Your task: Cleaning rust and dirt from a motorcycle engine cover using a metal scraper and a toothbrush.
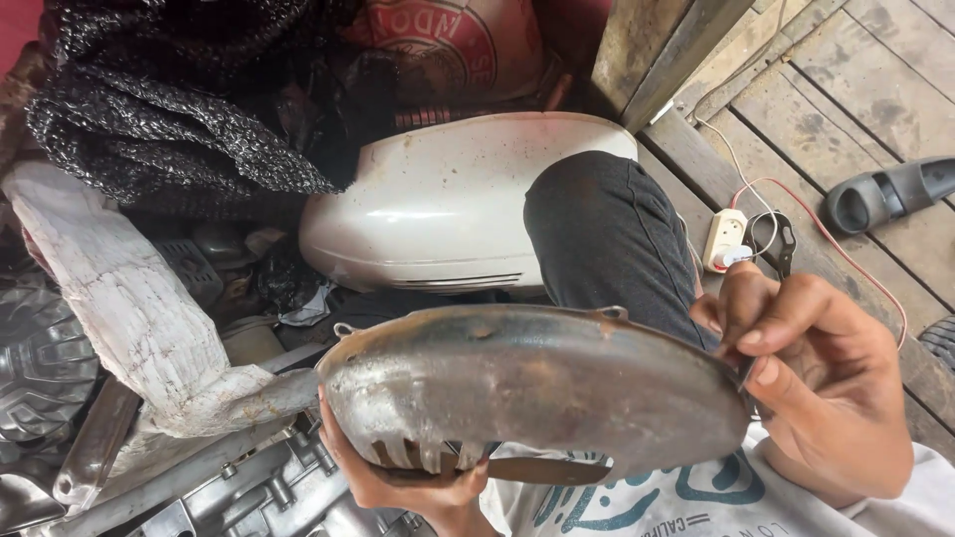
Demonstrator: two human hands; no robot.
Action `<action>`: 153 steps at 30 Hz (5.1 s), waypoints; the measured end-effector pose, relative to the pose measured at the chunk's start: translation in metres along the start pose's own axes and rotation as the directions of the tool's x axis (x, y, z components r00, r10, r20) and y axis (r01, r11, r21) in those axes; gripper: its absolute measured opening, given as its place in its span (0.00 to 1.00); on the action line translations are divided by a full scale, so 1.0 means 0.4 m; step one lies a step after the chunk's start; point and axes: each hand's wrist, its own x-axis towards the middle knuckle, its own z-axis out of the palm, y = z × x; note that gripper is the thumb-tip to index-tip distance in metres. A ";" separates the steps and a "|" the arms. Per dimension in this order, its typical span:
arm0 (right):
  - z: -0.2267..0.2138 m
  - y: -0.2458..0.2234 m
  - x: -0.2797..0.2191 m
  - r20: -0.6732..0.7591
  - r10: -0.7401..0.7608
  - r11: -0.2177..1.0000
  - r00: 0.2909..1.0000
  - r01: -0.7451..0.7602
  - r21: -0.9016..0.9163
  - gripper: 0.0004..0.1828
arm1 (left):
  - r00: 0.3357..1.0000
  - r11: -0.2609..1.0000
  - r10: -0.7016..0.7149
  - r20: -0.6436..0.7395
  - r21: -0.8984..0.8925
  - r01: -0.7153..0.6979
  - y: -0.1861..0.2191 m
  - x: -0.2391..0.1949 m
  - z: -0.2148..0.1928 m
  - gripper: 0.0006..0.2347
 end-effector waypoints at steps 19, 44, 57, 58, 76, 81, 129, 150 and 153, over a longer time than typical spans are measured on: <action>-0.002 0.010 -0.014 0.050 -0.032 0.993 0.998 0.026 0.113 0.03 | 0.920 0.977 -0.201 0.337 -0.004 0.215 -0.044 0.012 -0.121 0.60; -0.047 0.128 0.079 -0.185 0.082 0.990 0.979 -0.101 -0.096 0.08 | 0.989 0.999 -0.026 0.145 0.045 0.020 -0.125 -0.021 0.119 0.47; -0.106 0.233 0.160 -0.216 0.116 0.961 0.969 -0.165 -0.223 0.07 | 0.867 0.925 -0.337 0.366 -0.043 0.377 -0.125 -0.088 0.169 0.49; -0.115 0.241 0.164 -0.208 0.103 0.963 0.973 -0.150 -0.223 0.07 | 0.875 0.928 -0.327 0.357 -0.052 0.369 -0.134 -0.098 0.168 0.49; -0.148 0.308 0.212 -0.175 0.218 0.971 0.960 -0.231 -0.060 0.09 | 0.785 0.866 -0.413 0.462 -0.066 0.495 -0.178 -0.088 0.146 0.50; -0.140 0.303 0.214 -0.184 0.228 0.972 0.956 -0.236 -0.019 0.08 | 0.792 0.880 -0.406 0.457 -0.039 0.473 -0.177 -0.083 0.139 0.51; -0.111 0.304 0.197 -0.217 0.010 0.953 0.976 -0.075 -0.292 0.09 | 0.784 0.857 -0.450 0.428 -0.041 0.514 -0.183 -0.071 0.161 0.47; -0.123 0.303 0.199 -0.129 -0.275 0.804 0.953 0.155 -0.574 0.07 | 0.837 0.858 -0.371 0.402 -0.197 0.474 -0.209 -0.089 0.150 0.42; -0.114 0.296 0.202 -0.086 -0.348 0.756 0.934 0.225 -0.615 0.04 | 0.821 0.838 -0.400 0.408 -0.199 0.507 -0.219 -0.092 0.152 0.45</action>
